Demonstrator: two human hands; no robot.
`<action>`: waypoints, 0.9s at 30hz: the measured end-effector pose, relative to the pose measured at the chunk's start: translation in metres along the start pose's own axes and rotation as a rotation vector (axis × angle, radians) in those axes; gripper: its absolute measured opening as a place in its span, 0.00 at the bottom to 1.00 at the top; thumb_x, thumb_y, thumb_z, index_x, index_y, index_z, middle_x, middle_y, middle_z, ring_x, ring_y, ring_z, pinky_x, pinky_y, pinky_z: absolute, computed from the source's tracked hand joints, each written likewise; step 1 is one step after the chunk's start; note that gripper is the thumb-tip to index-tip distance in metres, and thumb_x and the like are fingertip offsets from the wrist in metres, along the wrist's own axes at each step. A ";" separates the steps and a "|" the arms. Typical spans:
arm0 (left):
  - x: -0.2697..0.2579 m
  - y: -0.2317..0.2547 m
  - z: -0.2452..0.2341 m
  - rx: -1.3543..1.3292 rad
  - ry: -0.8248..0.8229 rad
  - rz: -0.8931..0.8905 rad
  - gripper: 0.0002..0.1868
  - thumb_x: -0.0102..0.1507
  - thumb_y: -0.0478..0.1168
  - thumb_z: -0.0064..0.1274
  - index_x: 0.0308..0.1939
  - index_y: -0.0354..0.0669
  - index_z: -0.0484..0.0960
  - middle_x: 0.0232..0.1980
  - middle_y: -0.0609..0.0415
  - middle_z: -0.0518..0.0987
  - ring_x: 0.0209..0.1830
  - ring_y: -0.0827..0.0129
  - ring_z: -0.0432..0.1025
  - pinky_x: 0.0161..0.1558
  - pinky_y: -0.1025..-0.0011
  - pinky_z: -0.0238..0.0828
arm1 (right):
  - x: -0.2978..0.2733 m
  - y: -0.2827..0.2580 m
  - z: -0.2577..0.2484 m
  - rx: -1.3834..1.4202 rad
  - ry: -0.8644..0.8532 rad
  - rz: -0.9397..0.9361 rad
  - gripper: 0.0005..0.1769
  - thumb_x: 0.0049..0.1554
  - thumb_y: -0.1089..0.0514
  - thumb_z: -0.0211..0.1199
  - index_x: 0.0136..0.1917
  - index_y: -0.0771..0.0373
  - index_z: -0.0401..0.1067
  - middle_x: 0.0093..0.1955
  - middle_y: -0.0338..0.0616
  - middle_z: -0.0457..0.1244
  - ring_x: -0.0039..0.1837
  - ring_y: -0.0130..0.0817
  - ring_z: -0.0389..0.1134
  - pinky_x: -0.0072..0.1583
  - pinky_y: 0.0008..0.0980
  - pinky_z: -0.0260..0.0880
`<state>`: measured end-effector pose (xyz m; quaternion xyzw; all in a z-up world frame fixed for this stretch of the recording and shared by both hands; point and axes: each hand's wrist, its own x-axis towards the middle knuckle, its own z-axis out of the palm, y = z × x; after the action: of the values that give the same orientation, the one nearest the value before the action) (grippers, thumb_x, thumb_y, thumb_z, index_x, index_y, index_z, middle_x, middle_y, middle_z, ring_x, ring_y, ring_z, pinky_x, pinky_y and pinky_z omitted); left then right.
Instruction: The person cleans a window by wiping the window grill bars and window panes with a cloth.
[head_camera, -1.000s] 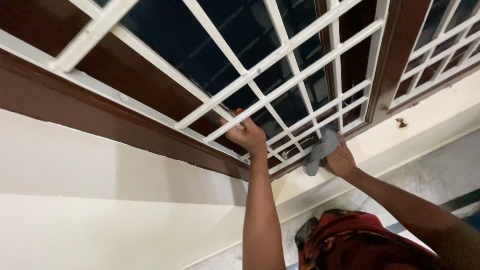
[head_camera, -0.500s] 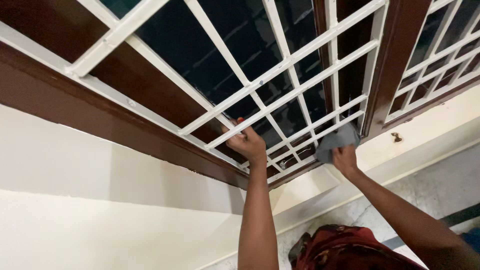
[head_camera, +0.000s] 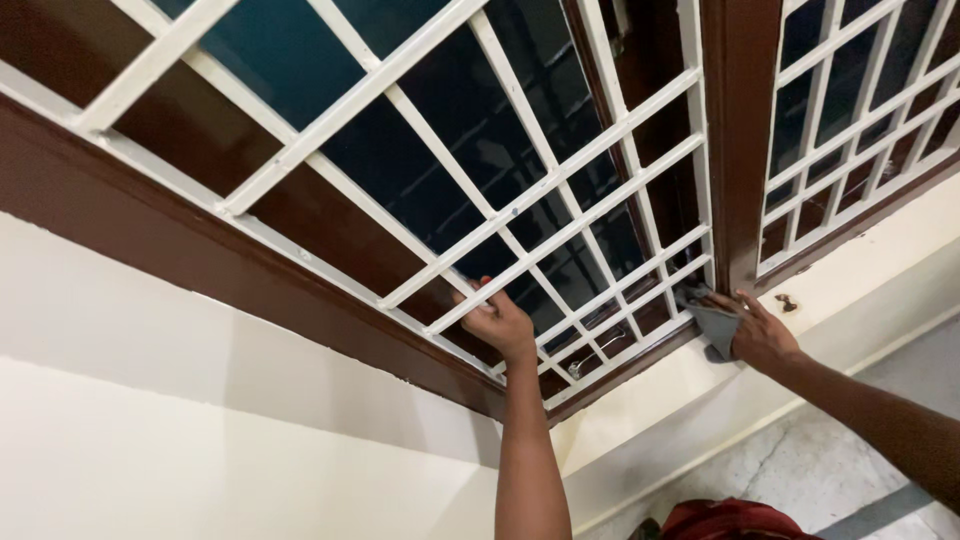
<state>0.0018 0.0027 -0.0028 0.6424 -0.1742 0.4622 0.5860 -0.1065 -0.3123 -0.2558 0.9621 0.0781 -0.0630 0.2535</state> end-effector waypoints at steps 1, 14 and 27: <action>0.000 -0.002 0.000 -0.006 0.005 -0.007 0.09 0.70 0.34 0.46 0.43 0.25 0.68 0.37 0.44 0.74 0.36 0.68 0.74 0.41 0.73 0.75 | 0.001 0.013 0.005 -0.207 -0.077 -0.087 0.28 0.68 0.48 0.48 0.78 0.56 0.52 0.91 0.37 0.28 0.88 0.40 0.20 0.80 0.57 0.19; 0.001 0.005 0.001 0.080 -0.013 -0.046 0.10 0.70 0.33 0.47 0.45 0.24 0.68 0.26 0.45 0.71 0.25 0.69 0.64 0.28 0.69 0.64 | 0.005 0.023 -0.049 -0.159 -0.156 -0.030 0.43 0.65 0.55 0.52 0.85 0.58 0.32 0.88 0.48 0.27 0.86 0.45 0.24 0.79 0.54 0.23; -0.082 0.039 -0.012 0.339 -0.054 0.011 0.33 0.74 0.46 0.44 0.74 0.26 0.52 0.73 0.29 0.53 0.72 0.41 0.54 0.68 0.47 0.53 | 0.018 -0.156 -0.050 1.096 0.129 0.324 0.62 0.51 0.46 0.66 0.83 0.61 0.29 0.86 0.52 0.29 0.85 0.54 0.30 0.80 0.52 0.26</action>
<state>-0.0749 -0.0222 -0.0465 0.7433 -0.1127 0.4706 0.4618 -0.1131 -0.1511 -0.2902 0.9545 -0.0993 0.0043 -0.2813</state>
